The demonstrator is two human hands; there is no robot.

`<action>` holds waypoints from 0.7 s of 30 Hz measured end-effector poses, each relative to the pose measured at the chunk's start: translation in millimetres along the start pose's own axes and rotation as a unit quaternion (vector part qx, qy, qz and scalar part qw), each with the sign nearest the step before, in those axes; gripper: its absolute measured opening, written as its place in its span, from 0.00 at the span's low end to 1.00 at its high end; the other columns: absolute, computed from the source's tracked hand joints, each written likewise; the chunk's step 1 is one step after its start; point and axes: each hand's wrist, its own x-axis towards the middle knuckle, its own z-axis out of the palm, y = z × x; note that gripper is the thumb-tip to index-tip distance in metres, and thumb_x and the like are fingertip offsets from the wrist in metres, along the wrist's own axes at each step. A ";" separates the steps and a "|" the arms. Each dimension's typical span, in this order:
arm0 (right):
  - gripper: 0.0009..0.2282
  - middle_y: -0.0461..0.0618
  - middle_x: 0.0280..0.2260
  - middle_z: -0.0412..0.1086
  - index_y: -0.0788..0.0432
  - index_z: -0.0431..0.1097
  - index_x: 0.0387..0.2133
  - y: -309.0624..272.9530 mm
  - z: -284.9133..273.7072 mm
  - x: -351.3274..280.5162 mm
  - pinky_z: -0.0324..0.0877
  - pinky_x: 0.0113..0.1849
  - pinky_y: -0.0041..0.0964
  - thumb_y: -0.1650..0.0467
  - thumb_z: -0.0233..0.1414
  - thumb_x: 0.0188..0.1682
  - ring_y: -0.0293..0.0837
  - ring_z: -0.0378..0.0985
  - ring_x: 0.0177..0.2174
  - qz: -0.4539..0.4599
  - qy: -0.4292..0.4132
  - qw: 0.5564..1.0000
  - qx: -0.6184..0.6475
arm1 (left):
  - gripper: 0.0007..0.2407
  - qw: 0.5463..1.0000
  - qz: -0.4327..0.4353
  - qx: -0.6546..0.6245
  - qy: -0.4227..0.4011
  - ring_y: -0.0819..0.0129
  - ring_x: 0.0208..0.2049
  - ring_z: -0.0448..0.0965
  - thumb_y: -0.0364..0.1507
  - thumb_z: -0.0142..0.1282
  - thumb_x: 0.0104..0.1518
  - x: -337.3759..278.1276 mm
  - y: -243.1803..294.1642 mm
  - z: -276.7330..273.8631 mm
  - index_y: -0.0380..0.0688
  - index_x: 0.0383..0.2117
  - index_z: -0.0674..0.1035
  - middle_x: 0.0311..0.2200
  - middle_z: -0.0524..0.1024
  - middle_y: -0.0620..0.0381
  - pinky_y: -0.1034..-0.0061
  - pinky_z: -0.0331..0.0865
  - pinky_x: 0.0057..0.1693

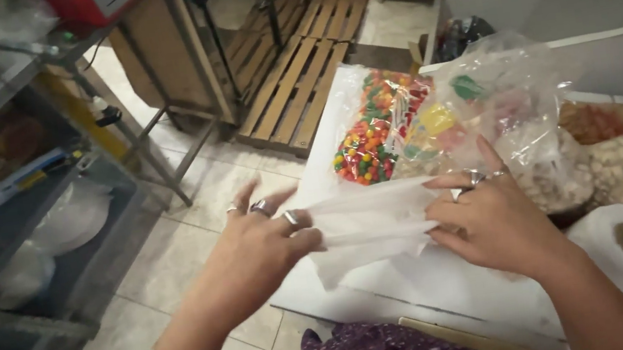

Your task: Portioning various snacks and candies from large bulk bags into smaller individual plastic bags for retail sale.

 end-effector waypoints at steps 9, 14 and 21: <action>0.33 0.71 0.82 0.44 0.70 0.46 0.83 147.9 65.6 -95.4 0.42 0.84 0.67 0.95 0.41 0.64 0.67 0.43 0.83 0.112 0.583 0.741 0.315 | 0.16 0.987 -0.120 -0.075 -0.078 0.38 0.24 0.80 0.41 0.62 0.74 -7.7 -13.7 29.5 0.42 0.36 0.73 0.49 0.78 0.44 0.43 0.73 0.33; 0.36 0.53 0.78 0.62 0.46 0.60 0.77 302.1 164.6 -160.4 0.73 0.78 0.47 0.91 0.52 0.60 0.55 0.69 0.79 0.238 0.546 0.599 0.534 | 0.03 0.990 -0.106 -0.042 -0.081 0.39 0.28 0.86 0.31 0.59 0.70 -9.3 -20.3 36.7 0.50 0.45 0.78 0.53 0.79 0.44 0.48 0.78 0.33; 0.29 0.54 0.69 0.67 0.48 0.66 0.69 271.6 125.4 -101.8 0.75 0.70 0.48 0.85 0.55 0.56 0.57 0.73 0.69 0.296 0.485 0.710 0.416 | 0.07 0.986 -0.143 -0.046 -0.075 0.36 0.33 0.93 0.37 0.63 0.70 -17.2 -26.0 37.2 0.51 0.42 0.82 0.55 0.84 0.47 0.51 0.87 0.40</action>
